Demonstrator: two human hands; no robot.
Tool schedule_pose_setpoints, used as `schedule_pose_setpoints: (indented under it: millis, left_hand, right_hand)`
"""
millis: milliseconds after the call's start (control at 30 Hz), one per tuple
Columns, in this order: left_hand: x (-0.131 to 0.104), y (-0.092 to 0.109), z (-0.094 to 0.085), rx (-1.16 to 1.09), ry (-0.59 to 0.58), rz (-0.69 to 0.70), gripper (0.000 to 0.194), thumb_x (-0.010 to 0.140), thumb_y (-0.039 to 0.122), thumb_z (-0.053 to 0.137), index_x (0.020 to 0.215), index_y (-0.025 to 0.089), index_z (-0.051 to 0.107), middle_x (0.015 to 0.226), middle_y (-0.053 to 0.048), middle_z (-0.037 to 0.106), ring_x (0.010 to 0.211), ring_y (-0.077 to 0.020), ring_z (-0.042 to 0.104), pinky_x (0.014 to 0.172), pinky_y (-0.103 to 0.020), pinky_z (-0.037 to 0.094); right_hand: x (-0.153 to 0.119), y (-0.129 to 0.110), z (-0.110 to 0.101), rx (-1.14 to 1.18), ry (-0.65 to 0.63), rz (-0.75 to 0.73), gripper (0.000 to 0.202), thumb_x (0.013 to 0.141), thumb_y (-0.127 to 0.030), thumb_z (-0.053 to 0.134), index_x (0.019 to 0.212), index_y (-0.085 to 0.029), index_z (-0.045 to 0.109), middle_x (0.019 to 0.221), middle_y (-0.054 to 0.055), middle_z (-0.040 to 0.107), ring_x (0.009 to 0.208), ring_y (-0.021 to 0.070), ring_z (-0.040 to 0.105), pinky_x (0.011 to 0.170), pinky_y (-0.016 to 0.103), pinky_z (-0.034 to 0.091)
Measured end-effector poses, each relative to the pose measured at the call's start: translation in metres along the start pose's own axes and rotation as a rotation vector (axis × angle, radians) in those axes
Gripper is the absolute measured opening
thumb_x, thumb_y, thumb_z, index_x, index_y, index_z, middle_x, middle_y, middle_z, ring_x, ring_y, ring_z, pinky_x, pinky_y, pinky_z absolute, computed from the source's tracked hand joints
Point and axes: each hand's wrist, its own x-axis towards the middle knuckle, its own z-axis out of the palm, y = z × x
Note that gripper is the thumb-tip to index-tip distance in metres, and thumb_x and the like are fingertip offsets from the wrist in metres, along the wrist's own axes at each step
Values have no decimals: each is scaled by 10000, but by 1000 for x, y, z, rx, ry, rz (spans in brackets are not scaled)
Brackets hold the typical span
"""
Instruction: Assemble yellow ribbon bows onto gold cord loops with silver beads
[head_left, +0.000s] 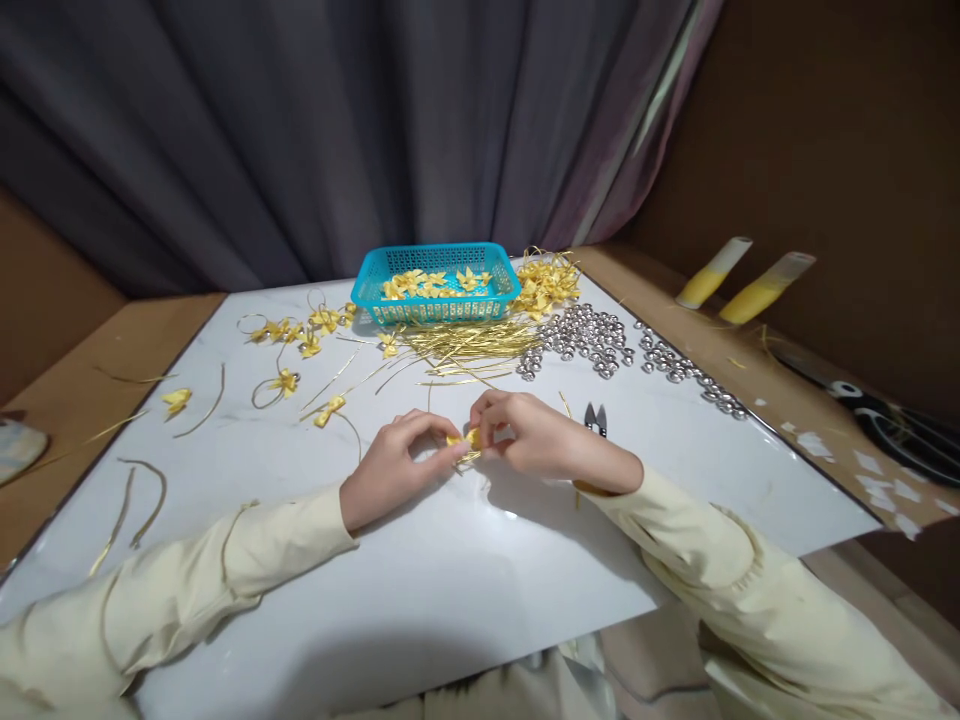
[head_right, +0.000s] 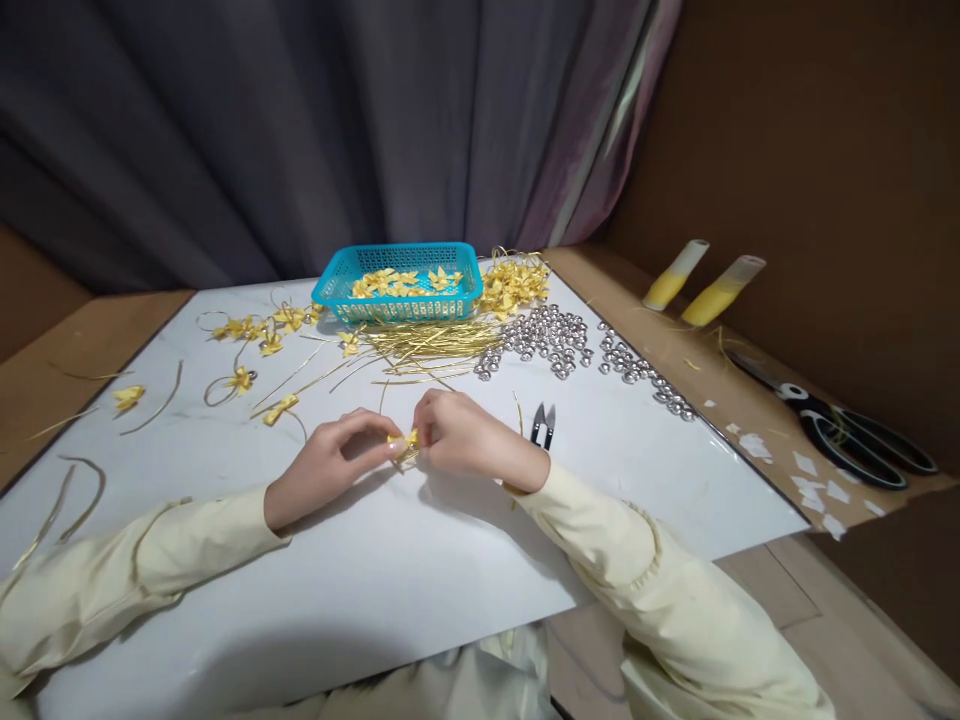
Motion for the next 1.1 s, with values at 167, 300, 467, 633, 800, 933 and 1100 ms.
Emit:
schedule_pose_setpoints:
  millis: [167,300,467,633,800,933,1100]
  left_hand:
    - [10,-9,-6,-288,164,-188,201,737,342,615,814,158,593,841,-38,624,775,-159,566,730,-271,438]
    - [16,-18,-9,-235,229,-182,205,745,347,593,828,159,590,859,-35,619,769,-155,552,738,-273,425]
    - [14,-18,-8,123,173,-67,117,778,297,554,778,203,624,823,-31,631,845,-195,523,804,-333,373]
    - [-1,-7,-5,449,276,252,131,777,304,594,866,216,631,1069,-74,610,1069,-270,438,883,-424,240]
    - [-14,-3,-2,458,125,443,234,769,363,643,933,205,591,922,-50,690,1043,-261,476,869,-396,214]
    - [-14,-4,-1,431,59,474,50,829,249,588,842,203,604,790,-9,708,983,-232,520,839,-376,214]
    - [-13,-4,-1,344,8,504,84,852,179,546,863,190,629,756,-12,690,893,-200,533,820,-356,273]
  right_hand:
    - [1,5,-7,17,18,29,155,638,0,538,577,-138,574,1042,80,575,850,153,572,738,260,427]
    - [-2,11,-18,88,-40,-14,135,650,-42,564,562,-144,562,1013,77,590,858,161,569,789,290,419]
    - [-7,10,-32,279,-101,-54,98,671,-81,563,603,-147,586,935,51,596,853,155,573,798,291,424]
    - [-6,2,-28,403,-153,-4,61,663,-110,561,612,-136,584,874,53,606,798,149,575,760,278,432]
    - [-3,4,-15,359,-207,30,60,676,-140,556,669,-134,615,685,14,623,685,132,564,701,258,429]
    - [-3,6,-9,351,-216,49,53,674,-150,554,667,-133,604,695,28,643,694,143,585,701,267,438]
    - [-2,4,-9,340,-254,81,67,686,-149,523,669,-136,586,711,45,662,704,150,593,689,272,440]
